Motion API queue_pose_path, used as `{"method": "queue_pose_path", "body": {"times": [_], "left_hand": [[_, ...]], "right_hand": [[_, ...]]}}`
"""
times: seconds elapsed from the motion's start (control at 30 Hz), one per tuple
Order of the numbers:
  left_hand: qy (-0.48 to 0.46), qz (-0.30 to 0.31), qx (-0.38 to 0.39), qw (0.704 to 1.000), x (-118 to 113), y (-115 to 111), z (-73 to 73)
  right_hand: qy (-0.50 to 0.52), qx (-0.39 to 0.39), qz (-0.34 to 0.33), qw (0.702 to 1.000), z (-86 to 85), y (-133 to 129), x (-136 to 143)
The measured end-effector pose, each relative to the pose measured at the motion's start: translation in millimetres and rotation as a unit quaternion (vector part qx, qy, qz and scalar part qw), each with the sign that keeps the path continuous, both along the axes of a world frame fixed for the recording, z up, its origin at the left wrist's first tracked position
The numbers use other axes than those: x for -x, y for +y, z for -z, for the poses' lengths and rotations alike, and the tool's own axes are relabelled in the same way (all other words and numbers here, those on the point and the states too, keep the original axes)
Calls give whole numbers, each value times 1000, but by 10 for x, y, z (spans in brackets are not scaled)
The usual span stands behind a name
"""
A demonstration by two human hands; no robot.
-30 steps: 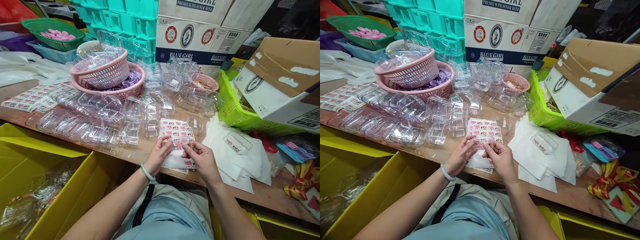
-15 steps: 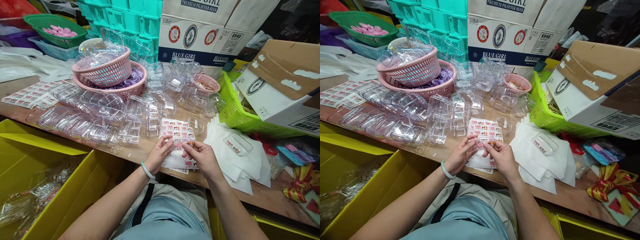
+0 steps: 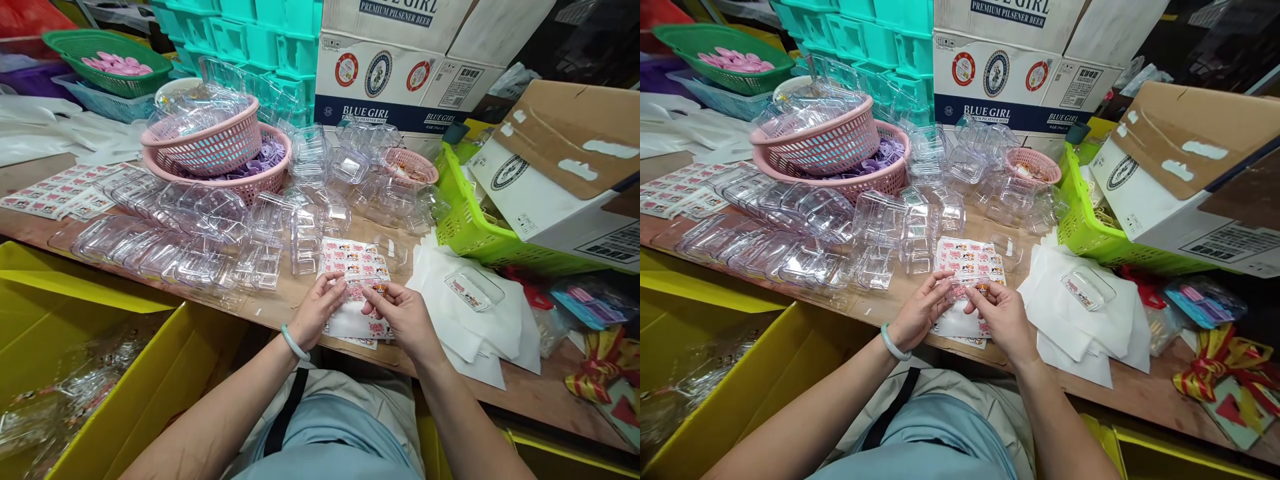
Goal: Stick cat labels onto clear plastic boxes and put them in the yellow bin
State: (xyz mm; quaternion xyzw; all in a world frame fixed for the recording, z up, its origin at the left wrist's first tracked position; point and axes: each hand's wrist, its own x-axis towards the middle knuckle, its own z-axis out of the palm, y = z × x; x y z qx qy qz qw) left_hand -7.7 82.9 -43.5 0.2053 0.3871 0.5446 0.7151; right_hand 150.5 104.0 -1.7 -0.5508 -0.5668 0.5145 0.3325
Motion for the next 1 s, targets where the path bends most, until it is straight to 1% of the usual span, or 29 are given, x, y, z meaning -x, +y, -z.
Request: {"method": "queue_pose_path", "body": {"times": [0.2, 0.27, 0.33, 0.43, 0.5, 0.57, 0.6, 0.63, 0.67, 0.73, 0.77, 0.8, 0.83, 0.87, 0.9, 0.93, 0.97, 1.0], "left_hand": [[42, 3, -6, 999, -30, -21, -46], [45, 3, -15, 999, -50, -17, -40], [48, -8, -21, 999, -73, -8, -12], [69, -32, -25, 997, -97, 1, 40], [83, -46, -28, 995, -97, -2, 46], [102, -55, -31, 993, -93, -16, 4], [115, -53, -36, 991, -94, -26, -35], [126, -46, -46, 990, -100, -37, -82], [136, -32, -62, 988, -111, -49, -133], [139, 14, -97, 985, -151, -70, -224], [131, 45, -112, 984, -179, -79, -254], [120, 78, -123, 982, -214, -88, -269], [107, 111, -132, 979, -253, -98, -270], [96, 138, -138, 976, -296, -111, -257], [93, 152, -145, 973, -341, -129, -234], [103, 154, -151, 971, -384, -152, -206], [127, 145, -160, 968, -422, -181, -177], [163, 131, -172, 963, -452, -214, -150]], "right_hand": [[-21, -16, 9, 1000, -9, -10, 30], [-47, -32, 14, 998, -18, -37, 66], [-98, -63, 28, 993, -13, -73, 99], [-191, -141, 55, 970, 35, -99, 85], [-242, -191, 107, 945, 83, -76, 15], [-256, -225, 169, 925, 110, -38, -89], [-244, -234, 177, 924, 106, -24, -146], [-224, -235, 156, 933, 87, -20, -203], [-196, -223, 108, 949, 53, -27, -261], [-126, -159, -13, 979, -47, -75, -386], [-88, -114, -65, 987, -105, -111, -457], [-52, -69, -102, 991, -158, -151, -539], [-21, -35, -125, 991, -200, -189, -638], [-1, -15, -134, 991, -226, -219, -757], [4, -13, -124, 992, -230, -237, -904], [-9, -34, -89, 995, -210, -236, -1084], [-37, -79, -21, 996, -165, -213, -1299], [-82, -138, 64, 985, -97, -167, -1545]]}}
